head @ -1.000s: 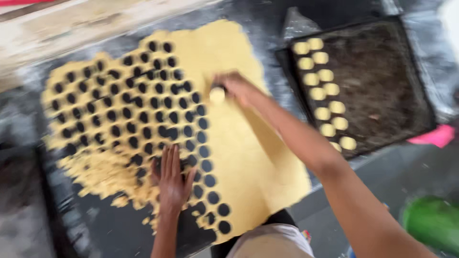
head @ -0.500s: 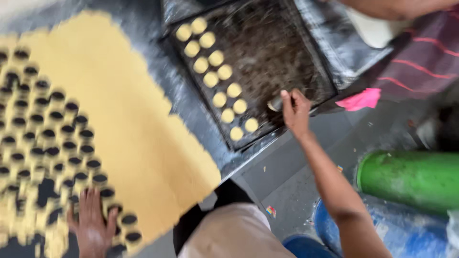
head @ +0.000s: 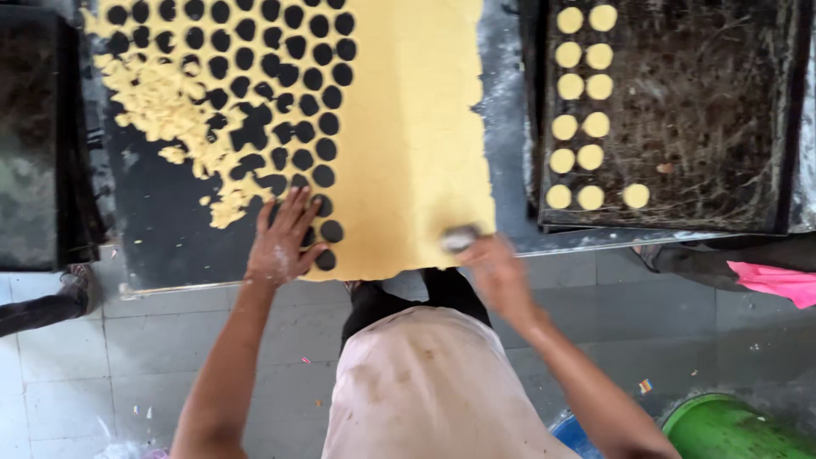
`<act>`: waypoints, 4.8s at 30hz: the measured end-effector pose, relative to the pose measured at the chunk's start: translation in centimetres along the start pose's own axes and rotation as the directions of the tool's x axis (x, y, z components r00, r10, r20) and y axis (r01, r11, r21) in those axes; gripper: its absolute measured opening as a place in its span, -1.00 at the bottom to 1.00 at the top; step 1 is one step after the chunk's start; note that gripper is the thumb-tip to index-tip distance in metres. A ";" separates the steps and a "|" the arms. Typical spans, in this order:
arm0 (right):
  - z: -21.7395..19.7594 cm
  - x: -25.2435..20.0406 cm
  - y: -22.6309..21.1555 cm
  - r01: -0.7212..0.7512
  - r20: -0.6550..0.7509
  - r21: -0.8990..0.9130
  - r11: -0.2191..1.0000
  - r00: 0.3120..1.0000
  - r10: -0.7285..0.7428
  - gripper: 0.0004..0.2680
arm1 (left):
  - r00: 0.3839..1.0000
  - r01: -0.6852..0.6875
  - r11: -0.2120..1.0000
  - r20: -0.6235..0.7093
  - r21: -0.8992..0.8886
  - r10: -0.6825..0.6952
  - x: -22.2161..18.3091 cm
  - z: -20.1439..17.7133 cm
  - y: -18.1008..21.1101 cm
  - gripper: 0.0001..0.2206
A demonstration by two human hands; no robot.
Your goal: The person cuts small circles of dough using a metal ring mold and places them onto a baking tray.
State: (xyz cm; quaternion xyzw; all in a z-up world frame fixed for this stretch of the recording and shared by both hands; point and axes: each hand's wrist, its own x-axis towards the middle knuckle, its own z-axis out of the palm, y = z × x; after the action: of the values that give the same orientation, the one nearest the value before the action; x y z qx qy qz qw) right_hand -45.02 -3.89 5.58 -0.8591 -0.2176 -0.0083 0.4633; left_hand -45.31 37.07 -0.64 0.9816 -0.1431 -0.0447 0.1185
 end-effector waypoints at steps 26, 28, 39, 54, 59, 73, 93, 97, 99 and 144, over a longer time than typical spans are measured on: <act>7.8 5.8 0.8 -0.606 0.175 0.726 0.326 0.620 0.765 -0.76 | 0.921 -0.024 0.920 -0.366 -0.392 -0.131 -1.0 0.9 1.9 -0.47; 1.4 4.9 2.7 -0.434 -0.032 0.831 0.349 0.589 0.807 -0.74 | 0.927 -0.056 0.932 -0.366 -0.357 -0.085 -0.5 0.9 4.6 -0.48; -19.2 1.6 20.1 -0.375 -0.749 -0.232 0.898 0.658 0.081 -0.72 | 0.927 -0.054 0.989 -0.374 -0.140 -0.003 3.7 1.0 8.0 -0.39; -14.2 -0.5 12.6 -0.400 -0.765 -0.181 0.898 0.632 0.128 -0.76 | 0.877 0.007 0.972 -0.465 -0.237 -0.120 1.0 0.8 5.1 -0.43; -3.7 -0.5 2.7 -0.091 -0.330 -0.210 0.974 0.944 0.017 -0.85 | 0.876 0.101 0.969 -0.442 -0.225 -0.194 -2.3 2.0 1.9 -0.47; 15.0 6.5 -6.4 0.335 0.217 -0.355 0.872 0.938 -0.272 -0.81 | 0.849 0.184 0.904 -0.401 -0.386 -0.343 -4.5 3.1 1.3 -0.44; -16.2 7.5 17.1 -0.221 -0.728 -0.182 0.958 0.686 0.020 -0.75 | 0.876 0.112 0.958 -0.429 -0.263 -0.220 -3.6 2.9 3.6 -0.34; -17.3 8.0 21.0 -0.295 -0.792 -0.384 0.875 0.592 -0.148 -0.77 | 0.896 0.095 0.965 -0.402 -0.243 -0.189 -2.7 1.9 3.7 -0.33; -16.2 7.2 18.8 -0.338 -0.820 -0.215 0.916 0.572 0.018 -0.71 | 0.874 0.092 0.947 -0.430 -0.309 -0.225 -3.3 2.3 4.0 -0.33; -17.5 11.2 23.4 -0.120 -0.673 -0.388 0.914 0.714 -0.192 -0.76 | 0.798 0.195 0.927 -0.498 -0.320 -0.340 -2.7 2.5 5.2 -0.38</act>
State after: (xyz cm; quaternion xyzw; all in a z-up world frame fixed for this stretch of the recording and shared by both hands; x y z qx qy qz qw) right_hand -22.73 -24.89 -0.55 -0.8636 -0.0371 -0.3859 0.3224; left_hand -49.58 32.46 -1.67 0.9403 0.0446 0.2018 0.2703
